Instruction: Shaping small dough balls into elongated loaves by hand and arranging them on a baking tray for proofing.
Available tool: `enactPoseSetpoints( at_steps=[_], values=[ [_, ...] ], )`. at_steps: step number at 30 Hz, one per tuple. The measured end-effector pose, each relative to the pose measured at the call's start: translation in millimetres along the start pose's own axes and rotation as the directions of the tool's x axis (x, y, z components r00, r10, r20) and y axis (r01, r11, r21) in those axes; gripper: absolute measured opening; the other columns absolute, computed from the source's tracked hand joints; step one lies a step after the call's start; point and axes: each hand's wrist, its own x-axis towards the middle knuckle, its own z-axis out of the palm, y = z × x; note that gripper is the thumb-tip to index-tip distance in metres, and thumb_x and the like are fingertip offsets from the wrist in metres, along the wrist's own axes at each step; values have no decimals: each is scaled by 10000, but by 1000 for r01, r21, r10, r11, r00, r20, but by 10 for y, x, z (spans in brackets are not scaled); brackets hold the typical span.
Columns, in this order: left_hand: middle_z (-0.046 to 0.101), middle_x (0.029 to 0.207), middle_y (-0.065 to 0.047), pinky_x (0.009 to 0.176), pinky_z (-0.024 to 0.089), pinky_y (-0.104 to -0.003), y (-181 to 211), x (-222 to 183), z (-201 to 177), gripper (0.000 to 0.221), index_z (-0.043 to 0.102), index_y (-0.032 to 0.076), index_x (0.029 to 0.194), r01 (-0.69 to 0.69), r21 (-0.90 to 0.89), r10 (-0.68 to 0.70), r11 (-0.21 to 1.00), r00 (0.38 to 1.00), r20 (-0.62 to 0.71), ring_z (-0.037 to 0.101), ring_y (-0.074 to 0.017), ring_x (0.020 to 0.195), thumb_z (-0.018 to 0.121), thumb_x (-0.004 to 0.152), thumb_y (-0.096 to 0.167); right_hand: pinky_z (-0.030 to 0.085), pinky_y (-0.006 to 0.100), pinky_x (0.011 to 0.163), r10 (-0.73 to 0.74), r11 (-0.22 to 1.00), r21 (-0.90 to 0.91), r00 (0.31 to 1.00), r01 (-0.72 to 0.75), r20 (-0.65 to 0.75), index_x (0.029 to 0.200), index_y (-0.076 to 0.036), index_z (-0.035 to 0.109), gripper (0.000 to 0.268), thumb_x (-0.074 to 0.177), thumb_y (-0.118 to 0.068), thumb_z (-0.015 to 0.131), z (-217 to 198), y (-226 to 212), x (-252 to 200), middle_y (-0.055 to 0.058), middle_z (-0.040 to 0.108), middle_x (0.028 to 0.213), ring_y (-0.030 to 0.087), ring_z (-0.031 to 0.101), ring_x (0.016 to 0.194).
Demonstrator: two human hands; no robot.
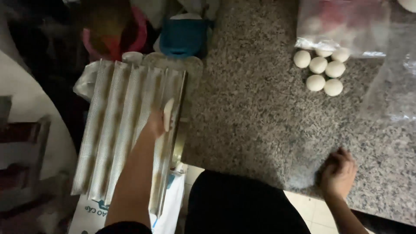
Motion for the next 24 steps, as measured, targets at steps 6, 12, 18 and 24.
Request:
enactPoseSetpoints(
  at_steps=[6,12,18,24],
  values=[
    [542,1485,-195,1198,398,-460,188,83,150,1063,341,19,1660,126,-23,-124,992,989,83,531,-312,1304,91,958,777,411,551,1239,25,1000,-14,1000,-25,3,1237,33,659,326,974,137,497,-117,-200,36,253,658,1506,456,586,1434],
    [611,809,-80,703,496,-364,-40,463,-34,989,720,93,1166,69,26,-70,997,996,48,570,-219,708,103,991,847,408,553,1260,49,999,-21,999,-48,16,1270,42,650,394,909,120,512,-131,-202,28,240,645,1521,470,564,1414],
    [615,1035,-161,722,584,-377,-157,641,-194,646,603,14,1212,89,28,-87,996,995,-54,625,-272,849,294,1138,577,441,505,1213,59,997,-46,998,-59,-11,1199,1,683,299,988,134,519,-108,-210,51,234,690,1455,448,612,1377],
    [590,1148,-162,725,597,-359,-318,749,-295,253,486,10,1314,114,-39,-114,993,993,3,650,-281,970,404,1085,79,423,509,1239,87,995,-47,996,-86,15,1234,40,691,353,940,108,509,-132,-215,32,229,674,1496,430,584,1409]
  ],
)
